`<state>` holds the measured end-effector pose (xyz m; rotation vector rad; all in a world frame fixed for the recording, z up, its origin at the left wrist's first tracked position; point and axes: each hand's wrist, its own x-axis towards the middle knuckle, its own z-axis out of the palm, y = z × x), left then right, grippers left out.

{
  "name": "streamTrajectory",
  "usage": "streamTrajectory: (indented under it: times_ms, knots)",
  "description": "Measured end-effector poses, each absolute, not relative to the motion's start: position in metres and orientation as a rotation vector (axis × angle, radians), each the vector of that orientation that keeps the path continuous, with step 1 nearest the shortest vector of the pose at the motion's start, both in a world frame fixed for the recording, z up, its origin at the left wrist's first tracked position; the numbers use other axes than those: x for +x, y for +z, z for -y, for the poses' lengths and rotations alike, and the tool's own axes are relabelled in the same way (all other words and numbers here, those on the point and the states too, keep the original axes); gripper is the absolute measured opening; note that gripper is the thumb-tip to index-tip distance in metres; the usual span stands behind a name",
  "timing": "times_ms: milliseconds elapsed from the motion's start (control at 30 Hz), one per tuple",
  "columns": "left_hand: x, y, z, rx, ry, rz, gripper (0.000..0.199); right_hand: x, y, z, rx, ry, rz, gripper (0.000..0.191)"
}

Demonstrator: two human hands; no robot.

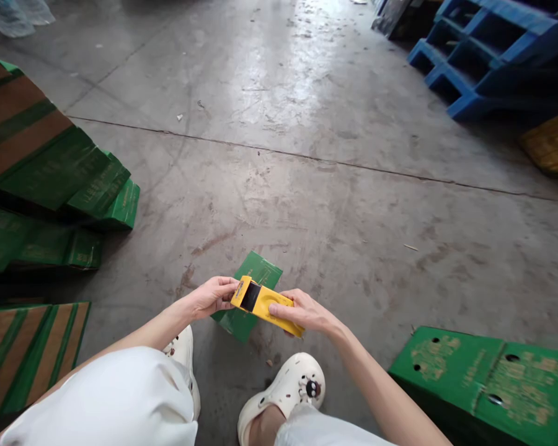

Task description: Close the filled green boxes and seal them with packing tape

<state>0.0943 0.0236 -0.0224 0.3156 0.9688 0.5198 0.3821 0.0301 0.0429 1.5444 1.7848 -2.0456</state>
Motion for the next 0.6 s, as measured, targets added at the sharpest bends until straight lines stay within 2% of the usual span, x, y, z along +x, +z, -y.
streamTrajectory:
  times_ms: [433, 600]
  knots:
    - [0.101, -0.019, -0.012, 0.231, 0.600, -0.790, 0.042, 0.384, 0.042, -0.019, 1.476, -2.321, -1.657, 0.059]
    - [0.102, -0.023, -0.012, 0.199, 0.605, -0.808, 0.034, 0.386, 0.032, -0.019, 1.495, -2.344, -1.623, 0.059]
